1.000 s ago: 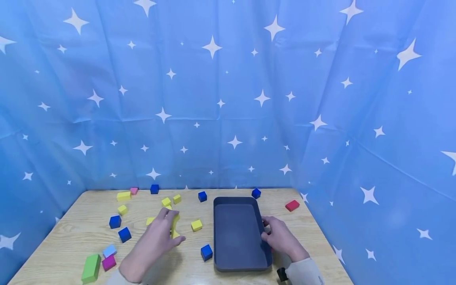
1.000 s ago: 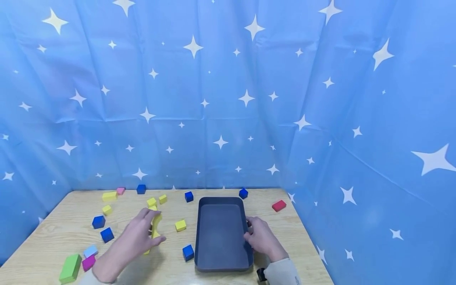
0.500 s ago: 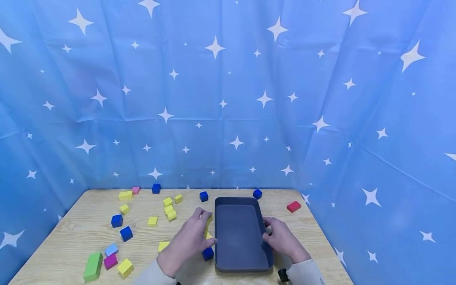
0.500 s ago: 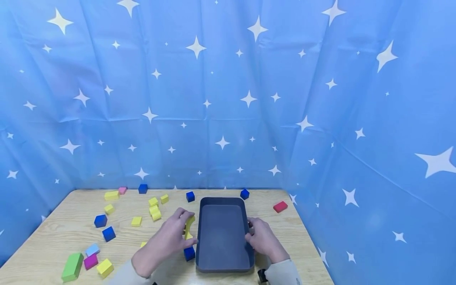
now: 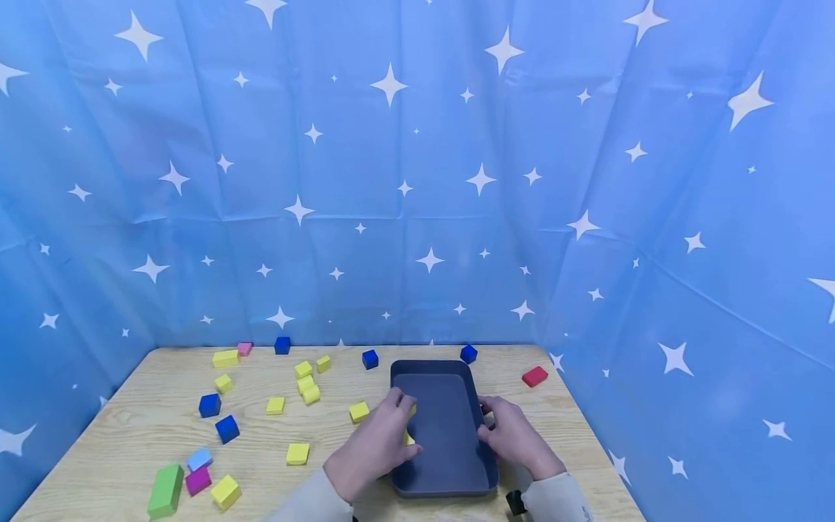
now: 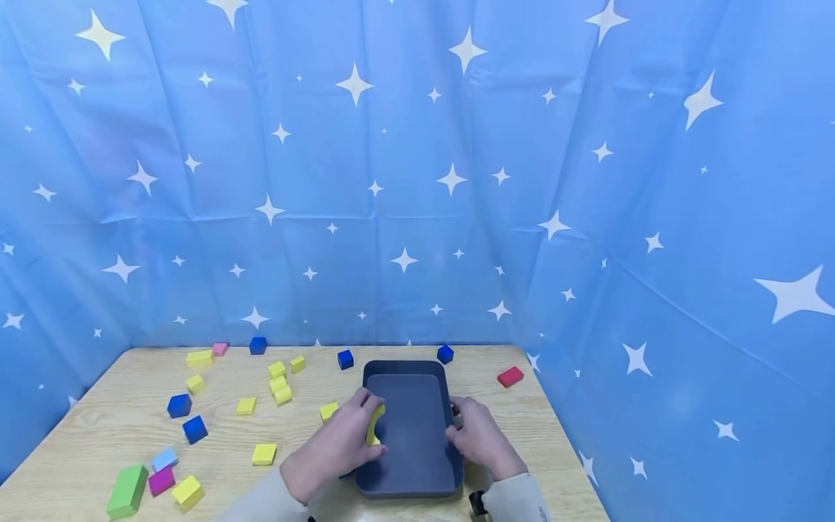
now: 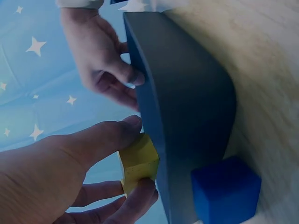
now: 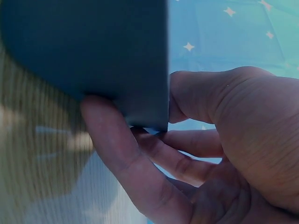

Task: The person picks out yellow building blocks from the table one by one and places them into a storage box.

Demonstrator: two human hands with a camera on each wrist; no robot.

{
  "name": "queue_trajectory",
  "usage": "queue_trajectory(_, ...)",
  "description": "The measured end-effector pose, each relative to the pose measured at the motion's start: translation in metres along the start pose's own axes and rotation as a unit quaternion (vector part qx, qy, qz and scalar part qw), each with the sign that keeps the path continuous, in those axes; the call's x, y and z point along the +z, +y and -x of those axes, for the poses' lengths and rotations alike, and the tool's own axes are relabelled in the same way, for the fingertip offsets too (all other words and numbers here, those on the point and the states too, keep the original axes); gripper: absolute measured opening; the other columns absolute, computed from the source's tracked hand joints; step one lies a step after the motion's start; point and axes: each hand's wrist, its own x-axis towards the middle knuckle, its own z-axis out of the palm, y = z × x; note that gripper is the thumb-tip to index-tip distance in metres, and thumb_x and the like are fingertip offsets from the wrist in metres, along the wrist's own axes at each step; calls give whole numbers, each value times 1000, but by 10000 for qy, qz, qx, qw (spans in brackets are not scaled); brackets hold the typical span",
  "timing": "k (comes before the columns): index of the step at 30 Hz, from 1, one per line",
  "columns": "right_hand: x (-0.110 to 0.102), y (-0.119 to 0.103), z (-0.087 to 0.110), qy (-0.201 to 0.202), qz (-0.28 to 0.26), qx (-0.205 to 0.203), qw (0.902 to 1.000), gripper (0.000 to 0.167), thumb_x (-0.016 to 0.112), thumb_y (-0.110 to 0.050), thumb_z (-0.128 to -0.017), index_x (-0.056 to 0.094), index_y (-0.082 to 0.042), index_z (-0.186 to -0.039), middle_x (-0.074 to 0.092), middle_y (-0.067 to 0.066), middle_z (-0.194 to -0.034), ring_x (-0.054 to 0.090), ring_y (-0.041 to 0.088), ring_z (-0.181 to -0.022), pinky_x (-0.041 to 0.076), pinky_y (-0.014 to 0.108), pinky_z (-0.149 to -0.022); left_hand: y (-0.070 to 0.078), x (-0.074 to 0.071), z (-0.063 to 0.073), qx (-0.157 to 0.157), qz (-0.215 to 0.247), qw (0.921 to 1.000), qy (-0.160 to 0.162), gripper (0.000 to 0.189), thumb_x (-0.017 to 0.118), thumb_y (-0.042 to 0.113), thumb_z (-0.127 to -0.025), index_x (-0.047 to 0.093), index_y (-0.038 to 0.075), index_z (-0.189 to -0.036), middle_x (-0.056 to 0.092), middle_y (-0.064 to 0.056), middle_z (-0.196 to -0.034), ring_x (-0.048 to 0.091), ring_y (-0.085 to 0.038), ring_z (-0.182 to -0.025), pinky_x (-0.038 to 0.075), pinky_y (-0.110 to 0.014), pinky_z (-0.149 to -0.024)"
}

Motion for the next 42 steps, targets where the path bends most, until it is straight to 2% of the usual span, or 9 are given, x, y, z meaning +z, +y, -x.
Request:
queue_trajectory(3, 0, 1, 0, 19, 15, -27, 10000, 60, 76, 5, -104, 63, 4, -162, 75, 17, -128, 73, 20, -88, 66, 35, -59, 3, 5, -5, -42, -58, 9998, -185, 77, 105, 31, -90, 70, -1, -151, 71, -17, -136, 72, -13, -99, 71, -28, -89)
queue_trajectory(10, 0, 0, 0, -3, -18, 11, 10000, 61, 76, 5, -103, 62, 3, -163, 75, 17, -128, 73, 20, -86, 65, 36, -58, 9, 18, -12, -102, -375, 9982, -465, 79, 106, 37, -89, 71, 1, -151, 71, -19, -142, 77, -19, -111, 72, -33, -100)
queue_trajectory(16, 0, 0, 0, 8, 9, 46, 10000, 61, 76, 4, -104, 61, 3, -164, 75, 17, -130, 73, 20, -87, 65, 36, -58, 12, 24, -15, -78, -503, 9970, -588, 79, 105, 38, -89, 72, 2, -152, 71, -19, -143, 79, -20, -112, 72, -32, -99)
queue_trajectory(23, -1, 0, 1, 34, -84, 15, 10000, 61, 74, 6, -103, 62, 5, -162, 76, 19, -130, 74, 20, -86, 65, 36, -56, 18, 26, -18, -110, -488, 9970, -590, 82, 106, 37, -88, 72, 1, -153, 72, -21, -145, 80, -23, -118, 72, -33, -102)
queue_trajectory(29, 0, 0, 2, -16, -126, 43, 9999, 61, 74, 6, -104, 60, 5, -164, 75, 19, -132, 74, 20, -88, 66, 37, -58, 18, 24, -17, -148, -560, 9964, -622, 83, 107, 44, -86, 73, 6, -152, 73, -20, -145, 79, -27, -119, 72, -37, -104)
queue_trajectory(42, 0, 1, 0, -54, -169, 71, 9998, 61, 75, 5, -105, 60, 4, -164, 75, 18, -131, 75, 21, -88, 66, 38, -58, 17, 10, -8, -7, -524, 9983, -250, 66, 105, 42, -89, 79, 13, -142, 74, -12, -138, 74, -23, -114, 72, -36, -96)
